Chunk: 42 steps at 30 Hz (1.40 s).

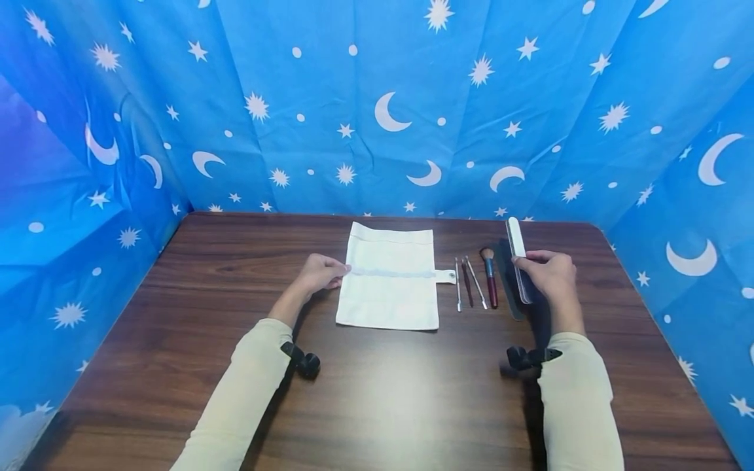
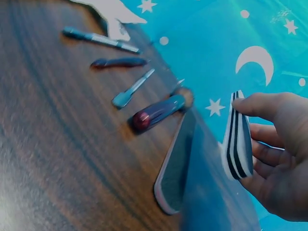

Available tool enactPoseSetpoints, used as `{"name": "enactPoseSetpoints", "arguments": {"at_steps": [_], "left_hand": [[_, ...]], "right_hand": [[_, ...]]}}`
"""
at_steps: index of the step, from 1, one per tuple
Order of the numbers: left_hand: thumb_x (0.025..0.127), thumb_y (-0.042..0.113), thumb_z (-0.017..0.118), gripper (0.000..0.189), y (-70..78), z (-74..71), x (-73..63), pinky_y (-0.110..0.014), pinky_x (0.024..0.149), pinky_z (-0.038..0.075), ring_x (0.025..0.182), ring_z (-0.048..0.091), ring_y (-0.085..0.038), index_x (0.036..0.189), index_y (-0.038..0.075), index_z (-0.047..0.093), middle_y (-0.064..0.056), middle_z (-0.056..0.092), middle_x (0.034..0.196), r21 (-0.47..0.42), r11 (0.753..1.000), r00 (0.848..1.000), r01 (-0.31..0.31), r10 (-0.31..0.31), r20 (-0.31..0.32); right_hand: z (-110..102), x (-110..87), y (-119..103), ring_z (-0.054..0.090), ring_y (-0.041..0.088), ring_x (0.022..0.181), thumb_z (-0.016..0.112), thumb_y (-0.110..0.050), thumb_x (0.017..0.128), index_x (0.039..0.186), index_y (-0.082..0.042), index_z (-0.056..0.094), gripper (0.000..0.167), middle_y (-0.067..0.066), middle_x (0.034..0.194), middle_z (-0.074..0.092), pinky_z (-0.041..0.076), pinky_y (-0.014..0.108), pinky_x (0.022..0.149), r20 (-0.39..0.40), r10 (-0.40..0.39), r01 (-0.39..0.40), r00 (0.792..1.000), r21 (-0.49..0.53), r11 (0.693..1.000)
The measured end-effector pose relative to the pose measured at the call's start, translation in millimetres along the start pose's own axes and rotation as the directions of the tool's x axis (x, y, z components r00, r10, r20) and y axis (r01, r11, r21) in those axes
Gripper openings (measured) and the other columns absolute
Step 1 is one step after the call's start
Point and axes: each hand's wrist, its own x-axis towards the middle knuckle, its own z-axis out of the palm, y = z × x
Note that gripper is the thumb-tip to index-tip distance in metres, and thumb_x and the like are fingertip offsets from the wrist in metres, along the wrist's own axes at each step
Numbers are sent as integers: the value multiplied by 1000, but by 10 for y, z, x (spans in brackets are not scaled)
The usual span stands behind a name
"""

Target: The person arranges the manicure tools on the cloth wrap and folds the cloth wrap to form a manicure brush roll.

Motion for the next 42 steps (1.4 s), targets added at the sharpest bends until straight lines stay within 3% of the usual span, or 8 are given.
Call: {"name": "enactPoseSetpoints", "arguments": {"at_steps": [4,11,21,25,30,35,37,42], "left_hand": [[94,15,71,24,9,-21,-9,-13,53,49,54,56,-2,103,-7,74,3,59,64,8,1000,1000,4,-4,-9],[94,15,71,23,7,-11,-19,-14,54,50,55,58,-2,103,-7,75,3,60,66,7,1000,1000,-4,4,2],[94,14,71,22,-30,3,-13,-14,55,50,57,58,-3,102,-5,75,2,61,68,21,1000,1000,2,-2,-12],[94,14,71,22,-22,3,-12,-14,55,50,57,58,-3,103,-6,75,2,61,68,17,1000,1000,-8,9,-13],[94,14,71,23,-15,9,-16,-14,54,50,57,57,-3,103,-6,75,3,60,67,25,1000,1000,-11,12,-15],[94,14,71,22,-10,12,-14,-14,54,50,57,57,-3,103,-6,75,3,60,67,25,1000,1000,-9,9,-14],[94,14,71,22,-9,9,-13,-14,55,50,57,57,-3,103,-6,75,2,61,68,23,1000,1000,-8,8,-12],[94,14,71,23,-11,5,-17,-14,55,50,57,57,-3,103,-7,75,3,60,67,24,1000,1000,-17,17,-10]], "right_hand": [[-5,10,-86,57,19,100,62,-52,96,142,3,53,72,24,137,55,50,25,79,68,15,-21,998,88,996],[51,14,-244,53,11,103,67,-55,92,143,-4,50,74,-3,118,54,48,33,95,134,18,-46,991,207,977],[300,21,-486,57,1,88,70,-46,93,141,0,53,69,-23,87,56,47,17,79,121,-50,19,991,247,969],[397,17,-544,58,0,87,68,-44,95,140,1,55,65,-16,93,62,52,23,85,94,-80,54,992,248,967],[506,9,-634,58,4,93,65,-43,97,141,1,54,63,13,128,61,52,43,105,92,-99,71,991,271,960],[583,-1,-750,59,0,89,67,-38,97,140,1,55,59,-3,109,64,56,21,85,111,-92,50,990,334,941],[615,3,-785,59,0,89,67,-37,97,140,1,55,58,-4,108,64,55,18,82,120,-95,48,988,348,936],[718,23,-856,60,6,99,64,-38,99,142,1,53,59,18,138,56,52,41,107,137,-108,51,985,368,929]]}}
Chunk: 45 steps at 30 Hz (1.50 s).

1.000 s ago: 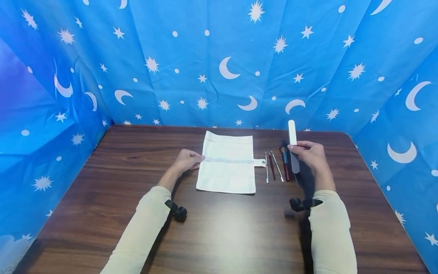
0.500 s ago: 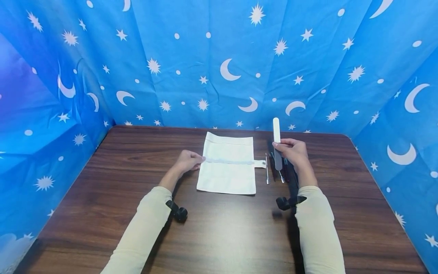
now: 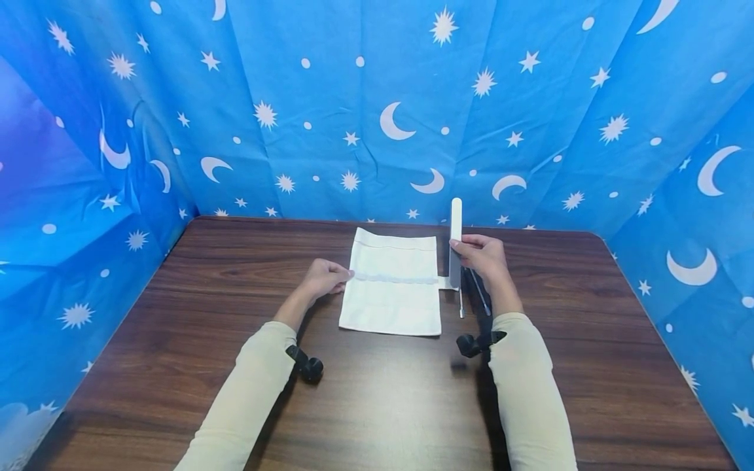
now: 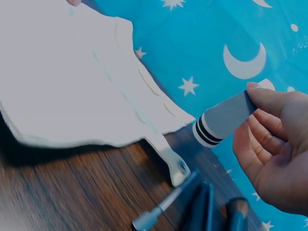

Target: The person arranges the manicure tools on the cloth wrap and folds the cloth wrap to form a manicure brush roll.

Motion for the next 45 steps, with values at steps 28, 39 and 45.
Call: {"name": "enactPoseSetpoints", "arguments": {"at_steps": [28,39,45], "left_hand": [[94,15,71,22,-8,8,-13,-14,55,48,57,56,-2,101,-6,76,4,60,67,13,1000,1000,6,-6,-7],[93,14,72,23,5,10,-13,-13,54,48,56,56,-2,100,-7,76,4,59,65,-1,1000,1000,-16,16,-9],[94,13,71,23,-6,15,-3,-12,54,48,54,56,0,102,-8,75,5,59,64,-6,1000,1000,-23,23,-10]], "right_hand": [[823,214,-217,61,8,92,64,-25,100,139,1,57,47,9,124,60,57,22,91,105,26,-46,994,186,982],[1085,277,-212,64,3,78,63,-18,100,126,1,59,33,-9,90,63,56,15,75,117,-5,-42,993,397,917],[1193,285,-197,64,2,71,60,-13,102,108,-5,61,10,-11,80,65,55,14,70,122,-37,-32,992,519,854]]}}
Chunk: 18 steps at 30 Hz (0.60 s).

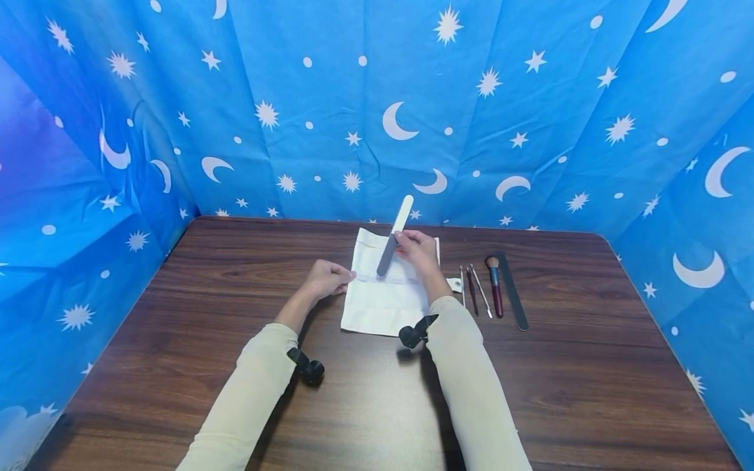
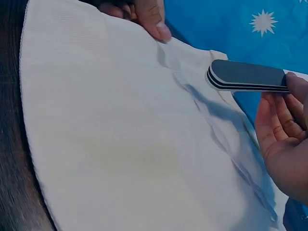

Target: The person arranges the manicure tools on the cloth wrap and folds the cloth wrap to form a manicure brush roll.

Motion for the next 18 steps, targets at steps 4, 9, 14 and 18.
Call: {"name": "enactPoseSetpoints", "arguments": {"at_steps": [4,9,14,18], "left_hand": [[95,11,68,23,0,-1,7,-12,54,47,54,56,0,104,-10,74,5,59,63,-11,1000,1000,0,0,9],[97,7,65,23,12,8,8,-11,53,47,53,56,1,108,-13,72,4,59,63,-40,999,1000,7,-7,19],[97,4,64,22,16,1,-19,-11,54,48,54,56,0,109,-13,72,2,59,65,-36,999,1000,12,-11,20],[97,3,63,23,25,-17,-24,-11,54,48,53,56,0,109,-14,71,2,59,64,-46,999,1000,-3,4,23]], "right_hand": [[55,24,40,66,2,67,59,-10,102,99,-7,60,4,-11,74,67,56,15,69,6,-16,15,1000,65,998],[87,68,104,67,3,65,61,-7,100,99,-3,58,5,-10,69,67,56,15,68,-19,-17,19,1000,91,996],[114,80,156,67,3,61,63,-4,98,101,1,59,7,-9,65,67,57,16,66,-49,10,-6,999,95,995],[145,89,158,67,2,60,64,-4,97,103,1,60,9,-10,64,68,57,15,65,-40,8,-5,999,58,998]]}}
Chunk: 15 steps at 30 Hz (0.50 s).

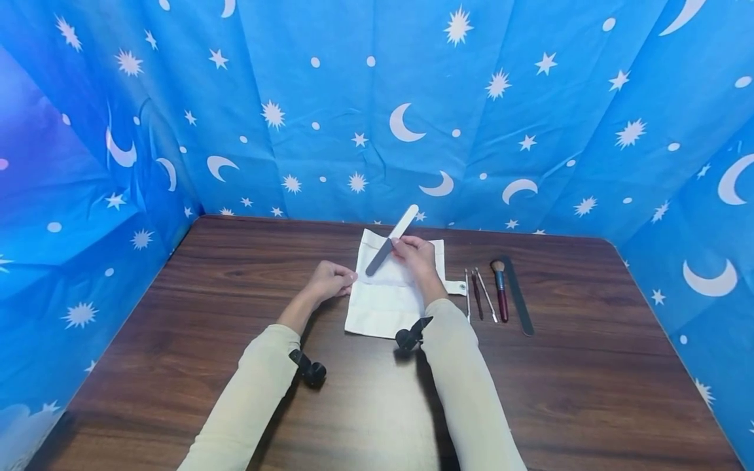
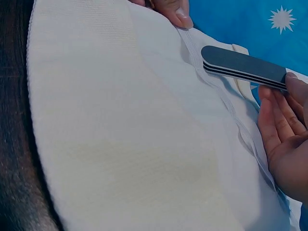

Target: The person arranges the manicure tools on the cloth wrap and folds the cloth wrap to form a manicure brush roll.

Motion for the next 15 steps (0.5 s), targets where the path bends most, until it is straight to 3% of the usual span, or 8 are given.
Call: {"name": "enactPoseSetpoints", "arguments": {"at_steps": [9,15], "left_hand": [[96,3,64,23,-18,10,29,-11,53,48,52,56,0,109,-14,71,3,59,64,-34,999,1000,11,-11,-11],[96,4,65,23,-21,30,32,-11,52,48,51,55,0,109,-14,71,3,59,62,-26,1000,1000,11,-12,-17]], "right_hand": [[33,-2,-15,68,1,60,66,-4,96,109,7,63,17,-13,65,68,57,15,64,25,9,-6,1000,-112,994],[24,5,-29,69,2,62,66,-4,96,112,7,63,20,-12,65,68,57,15,65,50,55,-45,997,-181,982]]}}
